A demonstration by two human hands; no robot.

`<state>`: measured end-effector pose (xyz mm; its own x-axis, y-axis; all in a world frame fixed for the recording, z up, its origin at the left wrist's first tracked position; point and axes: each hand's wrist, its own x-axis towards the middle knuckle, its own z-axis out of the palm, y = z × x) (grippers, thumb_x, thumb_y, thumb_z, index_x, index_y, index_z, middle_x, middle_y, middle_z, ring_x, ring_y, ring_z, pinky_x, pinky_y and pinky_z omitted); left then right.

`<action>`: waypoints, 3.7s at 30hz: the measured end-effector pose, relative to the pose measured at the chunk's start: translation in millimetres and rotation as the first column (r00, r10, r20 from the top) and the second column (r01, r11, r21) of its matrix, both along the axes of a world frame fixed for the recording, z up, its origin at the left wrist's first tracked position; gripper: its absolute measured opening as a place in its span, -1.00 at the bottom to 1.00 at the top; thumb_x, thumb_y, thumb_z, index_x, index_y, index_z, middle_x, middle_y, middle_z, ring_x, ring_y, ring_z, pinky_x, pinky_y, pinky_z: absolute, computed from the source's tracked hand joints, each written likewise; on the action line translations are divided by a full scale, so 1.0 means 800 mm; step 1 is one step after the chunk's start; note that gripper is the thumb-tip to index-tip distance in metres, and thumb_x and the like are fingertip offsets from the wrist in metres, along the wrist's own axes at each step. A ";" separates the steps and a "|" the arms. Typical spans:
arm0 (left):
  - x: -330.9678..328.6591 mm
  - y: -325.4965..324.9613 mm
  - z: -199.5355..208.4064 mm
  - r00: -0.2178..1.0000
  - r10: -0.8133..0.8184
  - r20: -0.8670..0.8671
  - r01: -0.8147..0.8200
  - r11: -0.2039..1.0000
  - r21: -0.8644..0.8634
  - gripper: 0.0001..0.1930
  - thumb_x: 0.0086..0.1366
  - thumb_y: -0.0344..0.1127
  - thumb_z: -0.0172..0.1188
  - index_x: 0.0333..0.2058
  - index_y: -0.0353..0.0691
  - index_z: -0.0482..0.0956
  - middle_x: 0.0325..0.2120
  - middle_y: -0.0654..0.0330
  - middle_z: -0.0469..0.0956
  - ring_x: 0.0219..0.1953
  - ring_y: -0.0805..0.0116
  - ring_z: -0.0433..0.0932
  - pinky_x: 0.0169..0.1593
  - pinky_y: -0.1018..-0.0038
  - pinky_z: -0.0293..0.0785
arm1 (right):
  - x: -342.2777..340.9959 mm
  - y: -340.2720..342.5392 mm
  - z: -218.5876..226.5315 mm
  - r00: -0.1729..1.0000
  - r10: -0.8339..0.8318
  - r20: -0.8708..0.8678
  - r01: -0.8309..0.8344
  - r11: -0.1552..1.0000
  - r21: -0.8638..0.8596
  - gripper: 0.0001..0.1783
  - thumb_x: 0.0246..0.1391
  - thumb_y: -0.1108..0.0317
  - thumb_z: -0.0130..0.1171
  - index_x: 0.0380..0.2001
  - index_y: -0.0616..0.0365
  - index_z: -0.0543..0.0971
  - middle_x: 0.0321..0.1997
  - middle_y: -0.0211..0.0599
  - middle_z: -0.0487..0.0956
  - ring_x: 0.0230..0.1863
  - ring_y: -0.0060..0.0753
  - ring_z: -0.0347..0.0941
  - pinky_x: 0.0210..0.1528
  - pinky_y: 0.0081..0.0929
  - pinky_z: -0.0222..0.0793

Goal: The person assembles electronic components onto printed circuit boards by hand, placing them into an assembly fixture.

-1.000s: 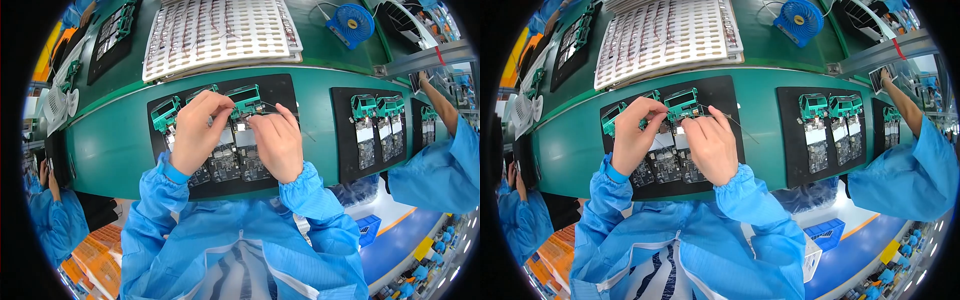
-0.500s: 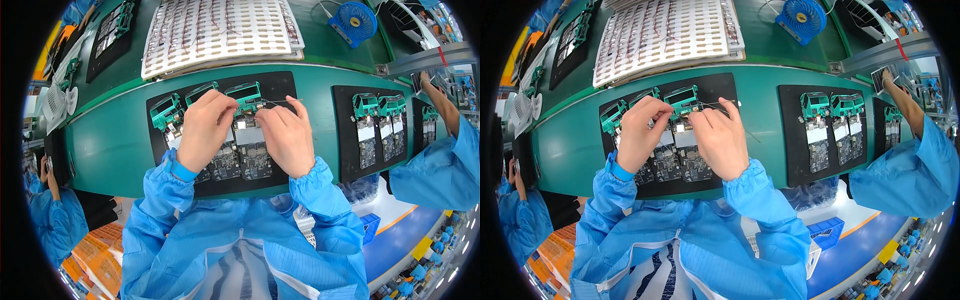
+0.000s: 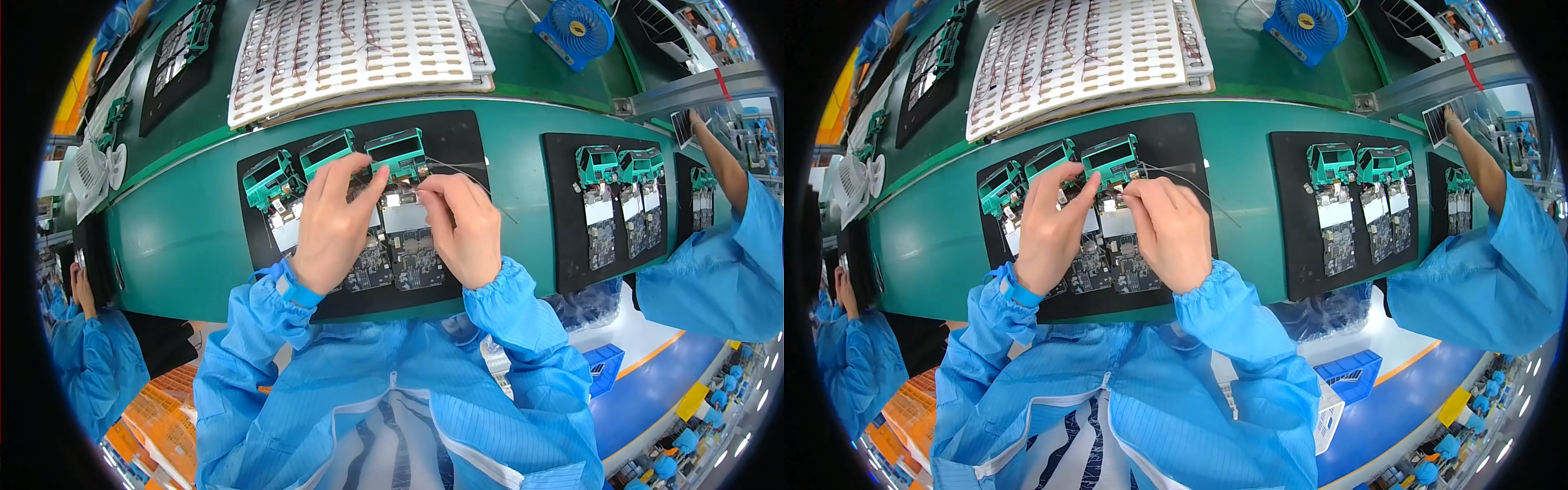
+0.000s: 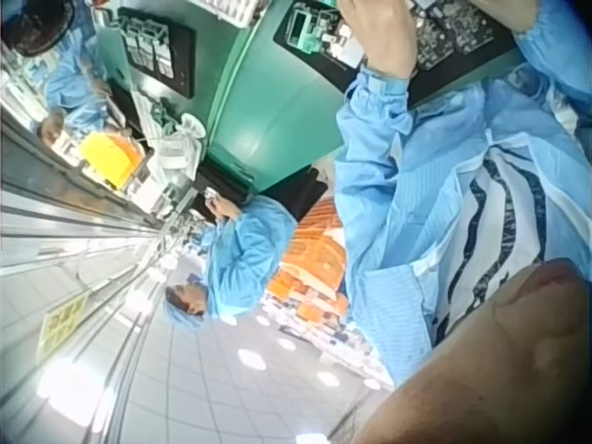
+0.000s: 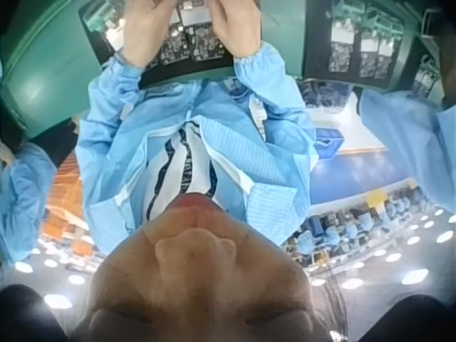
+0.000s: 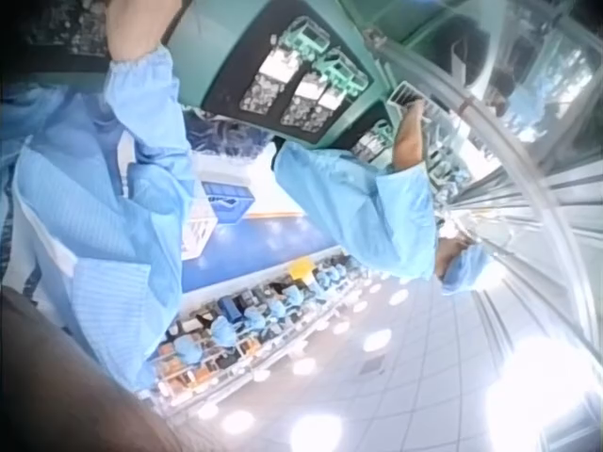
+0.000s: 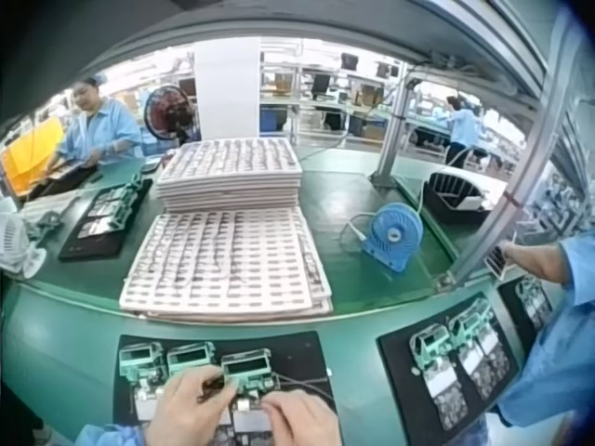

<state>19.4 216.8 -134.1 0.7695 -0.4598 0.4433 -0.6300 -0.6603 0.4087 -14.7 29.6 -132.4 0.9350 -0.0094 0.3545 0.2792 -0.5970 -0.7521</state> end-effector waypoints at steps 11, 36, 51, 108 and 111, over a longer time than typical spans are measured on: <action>-0.004 0.007 0.025 0.995 -0.002 0.097 -0.018 0.979 0.202 -0.51 0.00 -0.57 0.23 0.00 -0.24 0.58 0.05 0.05 0.41 0.09 0.04 0.44 0.11 0.20 0.36 | -0.005 -0.006 0.043 0.919 0.267 -0.291 0.011 0.720 0.694 -0.93 0.30 0.47 0.07 -0.20 0.22 0.50 -0.30 -0.44 0.52 -0.41 -0.71 0.40 -0.38 -0.70 0.37; -0.040 0.082 0.032 0.950 0.174 -0.260 -0.271 0.871 -0.409 -0.79 0.09 -0.60 0.34 -0.24 -0.31 0.67 -0.32 0.09 0.61 -0.35 0.31 0.65 -0.29 0.50 0.57 | -0.017 0.118 0.019 0.830 0.389 -0.399 0.088 0.615 0.784 -0.93 0.35 0.44 -0.02 -0.17 0.18 0.36 -0.41 -0.39 0.48 -0.51 -0.69 0.36 -0.46 -0.69 0.30; 0.019 0.078 0.016 0.935 0.110 -0.336 -0.232 0.909 -0.346 -0.85 0.14 -0.55 0.29 -0.28 -0.28 0.69 -0.40 0.15 0.55 -0.41 0.31 0.56 -0.38 0.48 0.45 | 0.011 0.113 -0.004 0.943 0.198 -0.267 -0.091 0.926 0.366 -0.91 0.15 0.56 0.14 -0.27 0.21 0.48 -0.33 -0.14 0.52 -0.38 -0.10 0.53 -0.39 -0.35 0.41; -0.047 0.168 0.021 0.662 -0.131 -0.738 -0.568 0.554 -0.609 -0.84 0.32 -0.52 0.20 -0.14 -0.42 0.59 -0.23 0.13 0.64 -0.23 0.43 0.63 -0.12 0.54 0.54 | 0.011 0.169 0.027 0.930 0.337 -0.149 -0.293 0.922 0.254 -0.94 0.11 0.51 0.17 -0.32 0.15 0.51 -0.37 -0.21 0.48 -0.39 -0.14 0.52 -0.42 -0.28 0.41; -0.025 0.177 0.017 0.761 0.020 -0.649 -0.499 0.657 -0.565 -0.88 0.26 -0.54 0.24 -0.22 -0.37 0.64 -0.33 0.20 0.62 -0.26 0.46 0.60 -0.17 0.56 0.53 | 0.025 0.183 0.019 0.956 0.293 -0.003 -0.293 0.956 -0.006 -0.92 0.09 0.53 0.20 -0.33 0.15 0.53 -0.37 -0.22 0.50 -0.39 -0.10 0.52 -0.45 -0.29 0.41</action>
